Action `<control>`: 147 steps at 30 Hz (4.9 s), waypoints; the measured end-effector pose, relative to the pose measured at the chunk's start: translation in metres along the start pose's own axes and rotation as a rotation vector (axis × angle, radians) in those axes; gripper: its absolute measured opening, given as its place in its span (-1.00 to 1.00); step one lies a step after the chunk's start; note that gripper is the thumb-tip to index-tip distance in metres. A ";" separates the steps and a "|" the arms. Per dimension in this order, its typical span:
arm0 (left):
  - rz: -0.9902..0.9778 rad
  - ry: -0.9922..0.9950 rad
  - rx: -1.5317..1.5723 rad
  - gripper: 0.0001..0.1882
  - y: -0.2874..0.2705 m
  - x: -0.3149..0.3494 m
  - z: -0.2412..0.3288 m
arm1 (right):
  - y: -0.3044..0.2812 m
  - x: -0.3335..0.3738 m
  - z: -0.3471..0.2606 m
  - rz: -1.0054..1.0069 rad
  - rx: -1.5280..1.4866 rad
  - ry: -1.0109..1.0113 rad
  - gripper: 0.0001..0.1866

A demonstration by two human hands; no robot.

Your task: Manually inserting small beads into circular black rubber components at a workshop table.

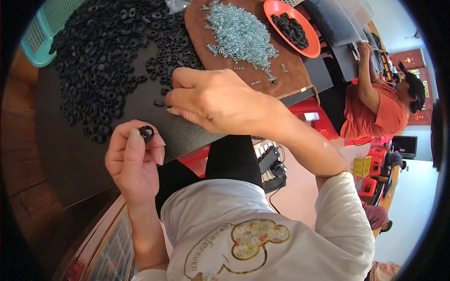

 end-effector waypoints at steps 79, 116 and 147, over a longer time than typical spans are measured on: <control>-0.140 -0.171 -0.379 -0.77 0.013 -0.001 0.003 | -0.009 0.013 -0.009 -0.028 -1.111 0.404 -0.96; -0.087 -0.066 -0.488 -0.80 0.014 0.004 -0.002 | 0.002 0.020 -0.023 0.072 -0.892 0.494 -0.90; -0.160 -0.221 -0.217 -0.83 0.014 -0.006 0.005 | 0.007 0.017 -0.024 0.231 0.010 -0.045 -0.68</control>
Point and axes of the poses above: each hand's wrist, its own x-axis away from the middle knuckle, its own y-axis out of the palm, z = x × y, the point moved 2 cm from there along -x, towards the middle knuckle, and after that the axes turned 2 degrees about -z, right-handed, at the moved point
